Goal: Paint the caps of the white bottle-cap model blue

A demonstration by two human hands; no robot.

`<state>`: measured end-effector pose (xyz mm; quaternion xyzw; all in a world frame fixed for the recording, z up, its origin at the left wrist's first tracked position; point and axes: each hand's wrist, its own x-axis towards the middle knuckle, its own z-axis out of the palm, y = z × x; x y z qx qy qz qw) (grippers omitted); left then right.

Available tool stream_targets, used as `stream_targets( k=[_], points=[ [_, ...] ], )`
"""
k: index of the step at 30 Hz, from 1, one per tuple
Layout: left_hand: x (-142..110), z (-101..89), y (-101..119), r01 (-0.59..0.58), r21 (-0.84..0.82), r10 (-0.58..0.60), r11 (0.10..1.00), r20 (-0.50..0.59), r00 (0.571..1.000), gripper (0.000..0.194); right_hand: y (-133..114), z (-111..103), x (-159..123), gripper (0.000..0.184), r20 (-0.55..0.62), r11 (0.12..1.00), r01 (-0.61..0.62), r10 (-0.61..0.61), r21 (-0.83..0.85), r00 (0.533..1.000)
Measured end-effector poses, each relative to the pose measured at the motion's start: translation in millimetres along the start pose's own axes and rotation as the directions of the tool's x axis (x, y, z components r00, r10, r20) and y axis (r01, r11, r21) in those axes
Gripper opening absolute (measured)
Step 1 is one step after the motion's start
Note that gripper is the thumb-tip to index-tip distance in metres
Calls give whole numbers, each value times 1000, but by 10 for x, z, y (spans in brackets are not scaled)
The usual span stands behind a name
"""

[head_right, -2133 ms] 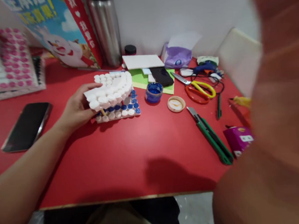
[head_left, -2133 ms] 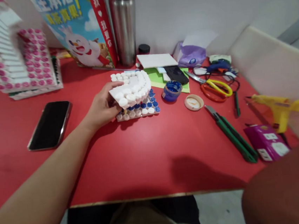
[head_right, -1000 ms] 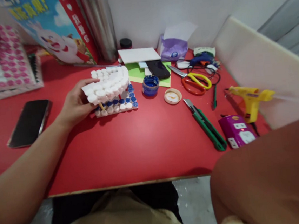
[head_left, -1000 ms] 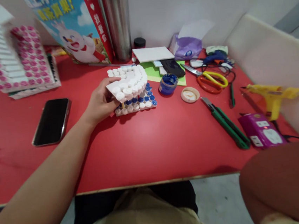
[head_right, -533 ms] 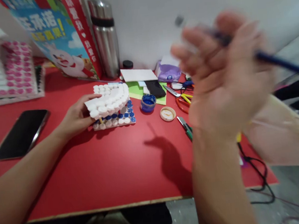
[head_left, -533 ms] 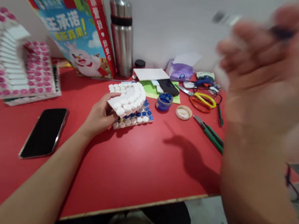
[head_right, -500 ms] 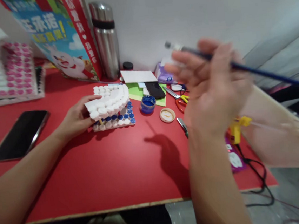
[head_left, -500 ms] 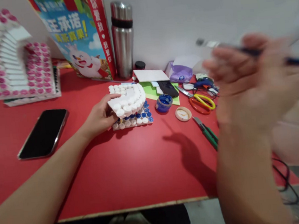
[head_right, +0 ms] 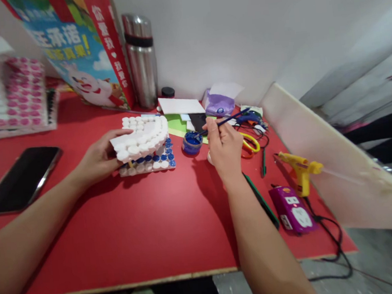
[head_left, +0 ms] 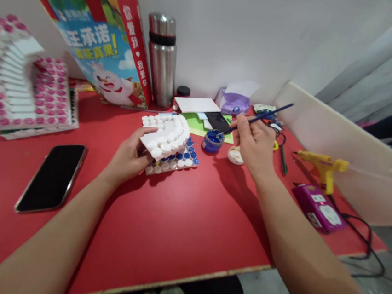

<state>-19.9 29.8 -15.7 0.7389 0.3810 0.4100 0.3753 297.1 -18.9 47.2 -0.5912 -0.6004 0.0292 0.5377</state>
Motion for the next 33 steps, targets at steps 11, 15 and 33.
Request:
stream_targets(
  k=[11, 15, 33],
  points=[
    [-2, 9, -40, 10, -41, -10, 999, 12, 1000, 68, 199, 108, -17, 56, 37, 997, -71, 71, 12, 997],
    [-3, 11, -40, 5, -45, -4, 999, 7, 1000, 69, 225, 105, -29, 54, 57, 997, -77, 77, 2, 995],
    [0, 6, -74, 0, -27, 0, 1000, 7, 1000, 68, 203, -55, 107, 48, 54, 780, -367, 396, 506, 917]
  ],
)
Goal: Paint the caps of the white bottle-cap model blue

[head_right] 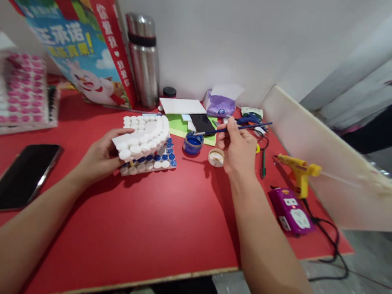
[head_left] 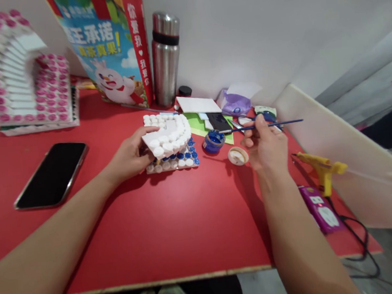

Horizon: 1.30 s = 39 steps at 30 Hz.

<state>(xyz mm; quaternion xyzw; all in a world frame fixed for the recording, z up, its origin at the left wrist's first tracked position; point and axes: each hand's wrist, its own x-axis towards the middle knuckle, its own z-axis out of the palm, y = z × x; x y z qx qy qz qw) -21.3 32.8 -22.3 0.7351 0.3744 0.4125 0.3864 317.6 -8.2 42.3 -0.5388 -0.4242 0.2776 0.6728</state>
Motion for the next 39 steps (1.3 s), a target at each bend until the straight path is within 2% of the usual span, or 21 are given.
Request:
stream_targets(
  k=[3, 7, 10, 13, 16, 29, 34, 39],
  points=[
    [1, 3, 17, 2, -9, -2, 1000, -2, 1000, 67, -124, 35, -89, 44, 145, 996, -85, 85, -9, 986],
    [4, 3, 41, 4, 5, -4, 1000, 0, 1000, 67, -279, 143, -283, 44, 195, 992, -122, 122, -13, 973],
    [4, 2, 44, 0, 11, 0, 1000, 0, 1000, 68, -279, 231, -413, 47, 178, 994, -112, 111, -5, 978],
    [3, 2, 48, 14, -3, -14, 1000, 16, 1000, 69, -189, 286, -497, 48, 146, 993, -112, 106, 27, 983],
    [3, 3, 60, 29, 7, -29, 1000, 29, 999, 69, -100, 305, -537, 49, 162, 992, -115, 105, 56, 981],
    [4, 15, 71, -17, 30, 17, 999, 9, 1000, 66, -19, 345, -626, 46, 243, 996, -89, 91, -19, 966],
    [6, 22, 84, -10, 0, 10, 1000, 16, 1000, 66, 13, 340, -612, 45, 241, 995, -74, 87, -62, 967],
    [9, 16, 83, -14, -11, 14, 1000, 23, 1000, 65, -18, 282, -554, 45, 205, 997, -69, 74, -32, 976]
  ],
)
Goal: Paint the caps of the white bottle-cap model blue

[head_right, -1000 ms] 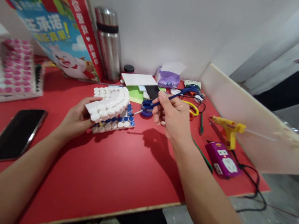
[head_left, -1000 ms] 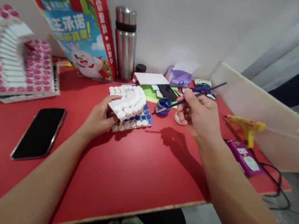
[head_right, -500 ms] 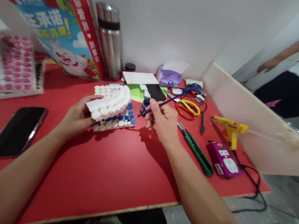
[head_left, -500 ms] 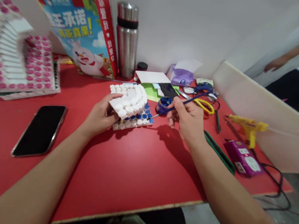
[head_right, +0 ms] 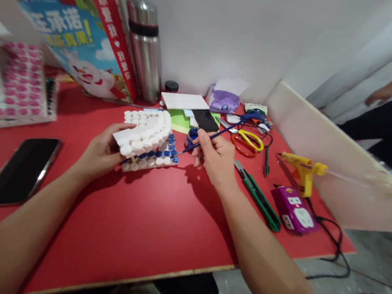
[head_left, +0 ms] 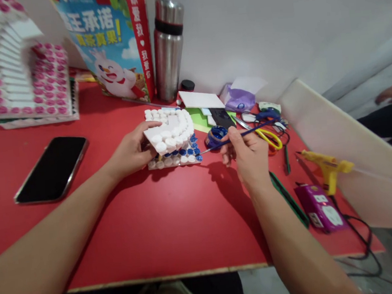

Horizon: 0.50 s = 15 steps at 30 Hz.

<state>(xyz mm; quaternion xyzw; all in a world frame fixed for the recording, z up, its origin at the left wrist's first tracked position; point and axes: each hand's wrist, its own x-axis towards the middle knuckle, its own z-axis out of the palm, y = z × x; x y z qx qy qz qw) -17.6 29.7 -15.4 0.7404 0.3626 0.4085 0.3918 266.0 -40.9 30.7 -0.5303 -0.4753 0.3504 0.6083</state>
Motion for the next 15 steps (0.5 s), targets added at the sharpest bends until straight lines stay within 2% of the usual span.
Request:
stream_targets(
  k=[3, 9, 15],
  points=[
    [-1, -11, -3, 4, 27, -4, 1000, 2, 1000, 66, -24, 4, -6, 46, -31, 1000, 1, -1, 5, 1000],
    [-2, -26, -16, 11, 47, -11, 999, -2, 1000, 66, 6, 64, -57, 45, 64, 1000, -9, 10, -25, 998],
    [-4, -16, 3, 9, 40, -9, 999, -6, 1000, 66, -7, 2, -10, 46, -38, 999, 15, -16, -28, 999]
  ],
)
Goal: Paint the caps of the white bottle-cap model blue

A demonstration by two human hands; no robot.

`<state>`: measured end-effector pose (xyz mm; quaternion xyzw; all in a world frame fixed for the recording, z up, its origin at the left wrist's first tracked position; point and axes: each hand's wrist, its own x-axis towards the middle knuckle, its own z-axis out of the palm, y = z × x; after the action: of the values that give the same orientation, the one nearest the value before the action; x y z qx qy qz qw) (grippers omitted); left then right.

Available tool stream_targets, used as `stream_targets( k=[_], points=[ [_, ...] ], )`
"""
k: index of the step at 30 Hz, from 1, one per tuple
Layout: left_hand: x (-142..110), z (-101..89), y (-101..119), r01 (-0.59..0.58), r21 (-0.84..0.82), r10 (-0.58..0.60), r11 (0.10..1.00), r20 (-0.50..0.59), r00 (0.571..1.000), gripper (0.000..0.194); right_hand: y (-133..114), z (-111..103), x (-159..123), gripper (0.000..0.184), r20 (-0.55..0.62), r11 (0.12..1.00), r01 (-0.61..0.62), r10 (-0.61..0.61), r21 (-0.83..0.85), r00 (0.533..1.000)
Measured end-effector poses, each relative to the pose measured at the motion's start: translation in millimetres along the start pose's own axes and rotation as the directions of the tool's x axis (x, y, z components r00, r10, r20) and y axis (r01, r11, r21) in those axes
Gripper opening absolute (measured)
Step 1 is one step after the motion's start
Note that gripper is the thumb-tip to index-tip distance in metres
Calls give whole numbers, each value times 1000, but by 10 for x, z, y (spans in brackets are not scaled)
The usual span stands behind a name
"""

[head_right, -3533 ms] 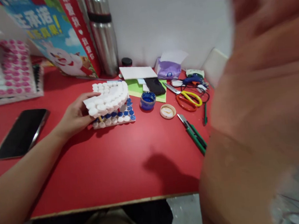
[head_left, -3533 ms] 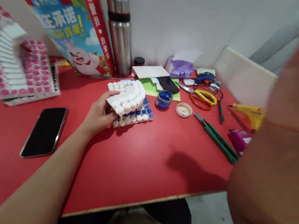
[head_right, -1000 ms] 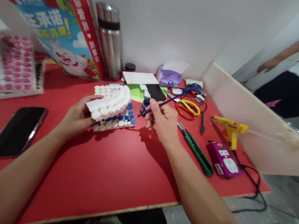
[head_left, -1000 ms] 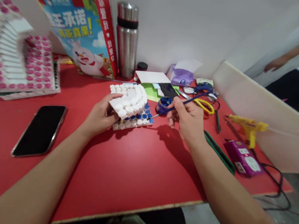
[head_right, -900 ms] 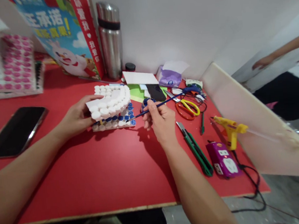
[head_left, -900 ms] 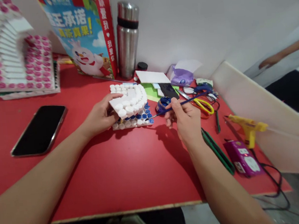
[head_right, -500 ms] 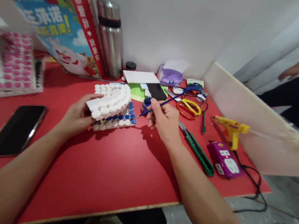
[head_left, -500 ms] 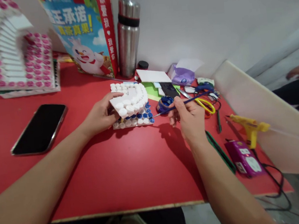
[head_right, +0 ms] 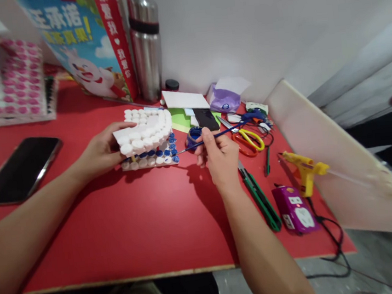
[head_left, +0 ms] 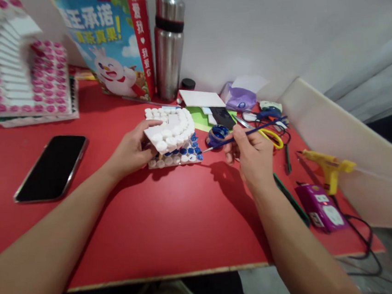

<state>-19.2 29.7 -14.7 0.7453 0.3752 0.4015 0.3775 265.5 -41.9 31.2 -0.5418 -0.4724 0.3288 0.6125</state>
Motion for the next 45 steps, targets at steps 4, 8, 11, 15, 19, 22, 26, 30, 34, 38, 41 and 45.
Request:
stream_targets(
  k=[4, 8, 11, 15, 19, 22, 26, 30, 34, 38, 41, 45],
  points=[
    [2, -2, -8, 2, -12, -2, 1000, 5, 1000, 66, 13, 9, -2, 44, 41, 1000, -4, 4, 0, 999],
    [6, -14, -22, 9, -7, -9, 1000, 21, 1000, 66, 15, 13, -15, 43, 31, 1000, -17, 18, -17, 999],
    [5, -13, -24, 15, -11, -15, 1000, 17, 1000, 67, 1, 3, -15, 42, 19, 1000, -5, 5, -12, 1000],
    [3, 0, -31, 20, -21, -20, 1000, 9, 1000, 66, -13, -7, -13, 44, 38, 999, -26, 27, -34, 999],
    [9, 8, -42, 22, -42, -22, 999, 1, 1000, 65, -34, 36, -53, 43, 42, 1000, -7, 6, 10, 999],
    [11, 5, -37, 32, -48, -32, 998, 12, 999, 67, -49, 123, -115, 40, 91, 999, 2, -6, 44, 996],
    [8, -1, -14, 34, -39, -34, 999, 11, 999, 67, -50, 214, -170, 41, 142, 999, -29, 26, 16, 990],
    [7, 0, -14, 30, -39, -30, 999, 7, 1000, 67, -49, 182, -152, 44, 121, 998, -36, 41, -45, 992],
    [6, 3, -42, 21, -33, -20, 999, 15, 1000, 68, -54, 139, -138, 39, 71, 999, 25, -23, -31, 997],
    [4, 4, -52, 10, -12, -10, 1000, 3, 1000, 68, -63, 145, -154, 41, 115, 998, -4, 11, -64, 993],
    [1, 0, -35, 11, -5, -11, 1000, 10, 1000, 69, -78, 114, -146, 40, 98, 998, 19, -13, -61, 995],
    [1, -6, -9, 23, 1, -23, 1000, 17, 1000, 68, -100, 51, -112, 38, 30, 997, 68, -68, -21, 997]
  ],
)
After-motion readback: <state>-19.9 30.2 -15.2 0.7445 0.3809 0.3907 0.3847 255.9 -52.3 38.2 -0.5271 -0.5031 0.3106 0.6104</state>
